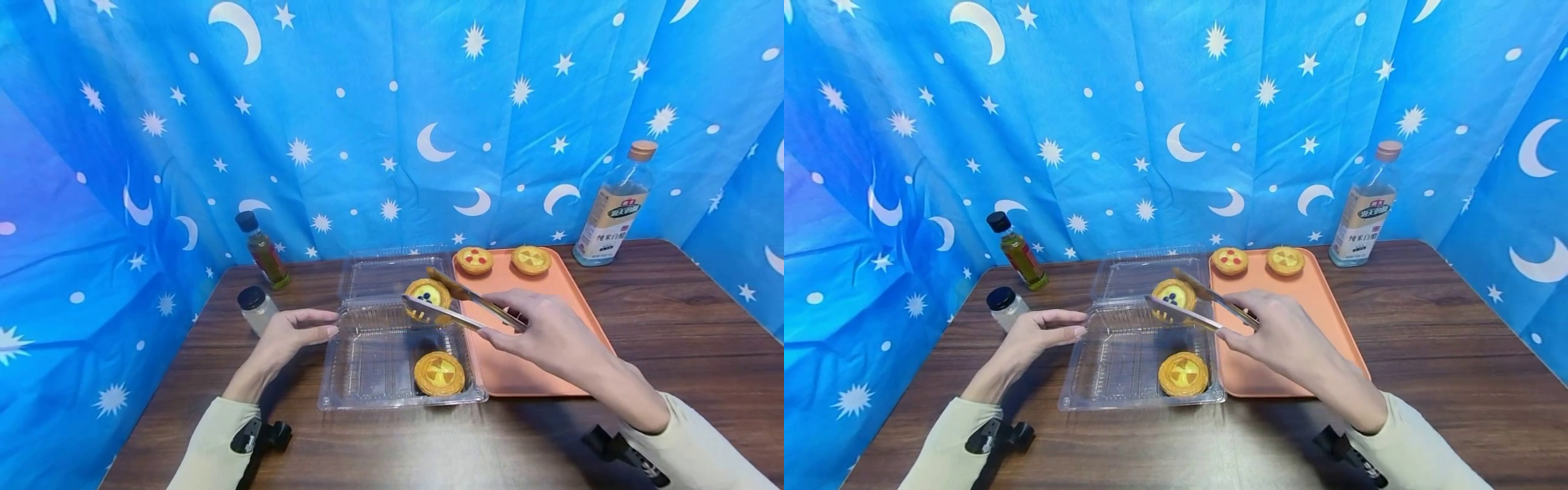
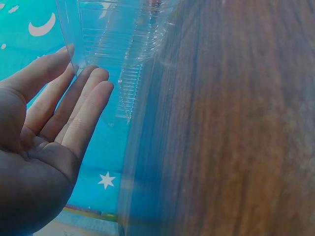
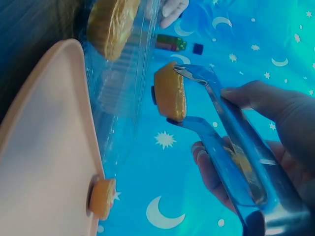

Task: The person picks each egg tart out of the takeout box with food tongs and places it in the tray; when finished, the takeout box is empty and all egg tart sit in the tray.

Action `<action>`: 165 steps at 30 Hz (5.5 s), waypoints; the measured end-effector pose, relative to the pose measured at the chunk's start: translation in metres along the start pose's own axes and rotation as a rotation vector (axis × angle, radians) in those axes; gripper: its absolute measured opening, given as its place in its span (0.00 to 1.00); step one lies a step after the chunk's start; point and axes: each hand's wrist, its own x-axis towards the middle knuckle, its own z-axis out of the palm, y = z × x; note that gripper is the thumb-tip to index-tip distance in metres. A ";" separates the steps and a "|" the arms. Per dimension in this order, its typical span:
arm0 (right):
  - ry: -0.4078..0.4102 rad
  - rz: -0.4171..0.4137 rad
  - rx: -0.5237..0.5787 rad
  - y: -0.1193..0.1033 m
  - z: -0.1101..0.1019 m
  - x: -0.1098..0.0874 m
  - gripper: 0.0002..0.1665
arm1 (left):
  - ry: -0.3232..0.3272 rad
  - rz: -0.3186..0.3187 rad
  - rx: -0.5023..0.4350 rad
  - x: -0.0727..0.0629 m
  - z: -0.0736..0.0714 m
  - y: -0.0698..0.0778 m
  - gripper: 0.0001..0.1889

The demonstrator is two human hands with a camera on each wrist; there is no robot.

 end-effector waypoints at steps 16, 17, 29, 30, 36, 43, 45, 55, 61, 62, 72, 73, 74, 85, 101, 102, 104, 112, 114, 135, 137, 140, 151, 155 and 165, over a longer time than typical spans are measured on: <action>0.140 -0.027 -0.018 0.029 -0.017 -0.006 0.24 | 0.002 0.005 0.009 0.000 0.000 0.001 0.20; 0.143 -0.022 -0.023 0.030 -0.017 -0.007 0.24 | 0.001 0.006 0.006 0.000 0.000 0.001 0.20; 0.136 0.067 -0.053 0.051 -0.023 -0.007 0.25 | -0.005 -0.009 -0.007 0.000 0.000 0.001 0.20; 0.133 0.077 -0.053 0.053 -0.022 -0.006 0.25 | -0.006 -0.009 -0.008 0.000 0.000 0.001 0.20; 0.112 0.123 -0.060 0.063 -0.019 -0.005 0.26 | -0.009 -0.006 0.004 -0.001 -0.001 0.001 0.20; 0.073 0.183 -0.059 0.073 -0.017 -0.004 0.26 | -0.012 -0.007 -0.013 -0.001 0.000 0.001 0.20; 0.075 0.182 -0.060 0.077 -0.015 -0.004 0.24 | -0.010 -0.004 -0.011 -0.001 0.000 0.001 0.20; 0.033 0.234 -0.040 0.088 -0.009 -0.001 0.27 | -0.007 0.000 -0.001 0.000 0.000 0.002 0.20; -0.022 0.298 -0.015 0.089 -0.006 0.000 0.28 | -0.008 -0.004 -0.006 0.000 0.000 0.002 0.20; -0.026 0.299 -0.015 0.089 -0.006 0.001 0.28 | -0.007 -0.004 -0.002 0.000 0.000 0.002 0.20; -0.022 0.289 -0.026 0.092 -0.003 0.002 0.28 | -0.010 -0.004 -0.003 0.000 0.000 0.002 0.20; -0.024 0.290 -0.024 0.093 -0.003 0.002 0.29 | -0.010 -0.005 -0.004 0.000 0.000 0.002 0.20; -0.024 0.292 -0.023 0.093 -0.003 0.002 0.29 | -0.011 -0.005 -0.006 0.000 0.000 0.002 0.20; -0.028 0.306 -0.042 0.090 -0.005 0.004 0.29 | -0.003 -0.011 0.002 -0.002 -0.002 0.001 0.20; 0.021 0.244 -0.077 0.079 -0.014 0.002 0.31 | 0.006 -0.002 0.003 -0.003 -0.002 0.002 0.20; 0.021 0.244 -0.076 0.078 -0.015 0.002 0.31 | 0.006 -0.002 0.004 -0.003 -0.002 0.002 0.20; 0.016 0.245 -0.073 0.075 -0.018 0.000 0.31 | 0.007 -0.002 0.009 -0.003 -0.001 0.002 0.20; 0.004 0.215 -0.044 0.060 -0.024 -0.004 0.32 | 0.002 0.000 -0.002 -0.001 0.000 0.001 0.20; 0.002 0.191 -0.032 0.056 -0.026 -0.005 0.31 | -0.001 0.001 -0.012 -0.001 0.000 0.001 0.20; -0.162 -0.071 0.056 0.030 -0.031 -0.009 0.28 | -0.009 0.015 0.005 0.001 0.000 0.000 0.19; -0.215 -0.065 0.083 0.029 -0.031 -0.008 0.29 | -0.007 0.015 0.009 0.001 -0.001 0.000 0.19; -0.295 -0.059 0.126 0.028 -0.030 -0.008 0.29 | -0.005 0.013 0.009 0.001 -0.001 0.001 0.19; -0.386 -0.127 0.115 0.022 -0.022 -0.005 0.26 | -0.009 0.013 0.016 0.000 -0.001 0.000 0.19; -0.414 -0.124 0.092 0.019 -0.020 -0.005 0.26 | -0.005 0.014 0.013 0.000 -0.001 0.001 0.19; -0.436 -0.133 0.048 0.008 -0.015 -0.001 0.27 | -0.002 0.022 0.036 0.000 -0.002 0.001 0.19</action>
